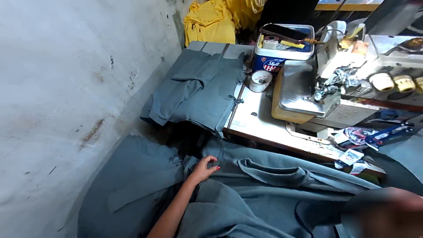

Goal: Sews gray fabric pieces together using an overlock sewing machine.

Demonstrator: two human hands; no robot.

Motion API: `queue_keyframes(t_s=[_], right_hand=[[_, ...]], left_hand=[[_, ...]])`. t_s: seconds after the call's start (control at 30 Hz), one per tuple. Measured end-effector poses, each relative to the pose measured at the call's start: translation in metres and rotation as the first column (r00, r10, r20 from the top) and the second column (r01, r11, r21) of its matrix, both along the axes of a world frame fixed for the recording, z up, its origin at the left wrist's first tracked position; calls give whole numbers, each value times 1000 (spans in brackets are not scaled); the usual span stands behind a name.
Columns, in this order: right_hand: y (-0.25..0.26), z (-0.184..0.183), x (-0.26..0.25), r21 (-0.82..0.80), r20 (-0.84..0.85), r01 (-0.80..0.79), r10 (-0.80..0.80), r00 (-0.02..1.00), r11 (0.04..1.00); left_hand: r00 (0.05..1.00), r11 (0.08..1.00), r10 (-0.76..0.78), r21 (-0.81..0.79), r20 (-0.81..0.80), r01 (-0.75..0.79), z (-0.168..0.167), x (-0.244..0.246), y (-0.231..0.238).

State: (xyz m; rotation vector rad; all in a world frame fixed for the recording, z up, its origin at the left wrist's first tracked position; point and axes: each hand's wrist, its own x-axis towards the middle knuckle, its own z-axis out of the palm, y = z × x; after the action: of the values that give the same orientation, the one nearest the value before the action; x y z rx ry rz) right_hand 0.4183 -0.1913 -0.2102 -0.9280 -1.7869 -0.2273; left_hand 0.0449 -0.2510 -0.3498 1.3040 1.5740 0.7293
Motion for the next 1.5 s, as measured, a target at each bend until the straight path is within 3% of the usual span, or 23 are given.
queue_keyframes(t_s=[0.13, 0.2, 0.3, 0.37, 0.43, 0.5, 0.57, 0.7, 0.77, 0.83, 0.9, 0.93, 1.0, 1.07, 1.13, 1.3, 1.43, 1.5], right_hand=[[8, -1, 0, 36, -41, -57, 58, 997, 998], [11, 0, -1, 37, -61, -48, 50, 997, 998], [11, 4, 1, -6, -76, -62, 62, 995, 998], [12, 8, 6, -36, -98, -39, 35, 995, 999], [14, 13, 10, -79, -112, 5, -14, 994, 997], [20, 13, 15, -122, -132, 38, -54, 990, 992], [23, 11, 21, -141, -156, 42, -64, 986, 989], [15, 6, 27, -141, -142, 81, -101, 985, 987], [12, 0, 29, -173, -133, 110, -134, 982, 979], [11, -4, 34, -204, -135, 140, -170, 976, 969], [11, -9, 40, -210, -113, 156, -183, 977, 965], [10, -12, 43, -217, -103, 155, -180, 978, 964], [9, -18, 44, -232, -89, 168, -193, 977, 958], [7, -22, 46, -257, -80, 205, -232, 969, 944], [7, -23, 49, -275, -74, 234, -263, 962, 932], [8, -16, 33, -266, -77, 195, -222, 972, 944], [6, -13, 18, -258, -139, 95, -134, 981, 962], [8, -12, 21, -231, -174, 97, -139, 975, 968]], left_hand=[[998, 998, 58, 32, -39, -56, 3, 3, 0], [984, 974, 176, 141, 8, -175, 10, 3, -4], [943, 855, 332, 413, 32, -315, 43, -9, -7], [946, 728, 320, 623, 57, -284, 76, -24, -5], [967, 657, 228, 715, 115, -240, 106, -41, -4], [988, 693, 20, 709, 156, -127, 125, -61, -4], [987, 749, -130, 661, 95, 35, 137, -72, -2], [1000, 827, 11, 561, 27, -24, 132, -58, -10], [987, 758, 119, 652, -106, -21, 124, -47, -17], [919, 695, 159, 702, -361, 156, 115, -31, -26], [818, 696, 24, 597, -575, 399, 93, -12, -39], [800, 735, -123, 488, -587, 471, 79, -5, -47], [864, 842, -317, 304, -391, 446, 63, 6, -58], [952, 942, -264, 168, -155, 289, 60, 10, -59], [980, 979, -179, 86, -87, 186, 57, 13, -53], [972, 973, -228, 26, -59, 230, 44, 17, -37], [967, 927, -249, -273, 59, 256, 57, 15, -23], [953, 914, -285, -269, 106, 303, 52, 13, -20]])
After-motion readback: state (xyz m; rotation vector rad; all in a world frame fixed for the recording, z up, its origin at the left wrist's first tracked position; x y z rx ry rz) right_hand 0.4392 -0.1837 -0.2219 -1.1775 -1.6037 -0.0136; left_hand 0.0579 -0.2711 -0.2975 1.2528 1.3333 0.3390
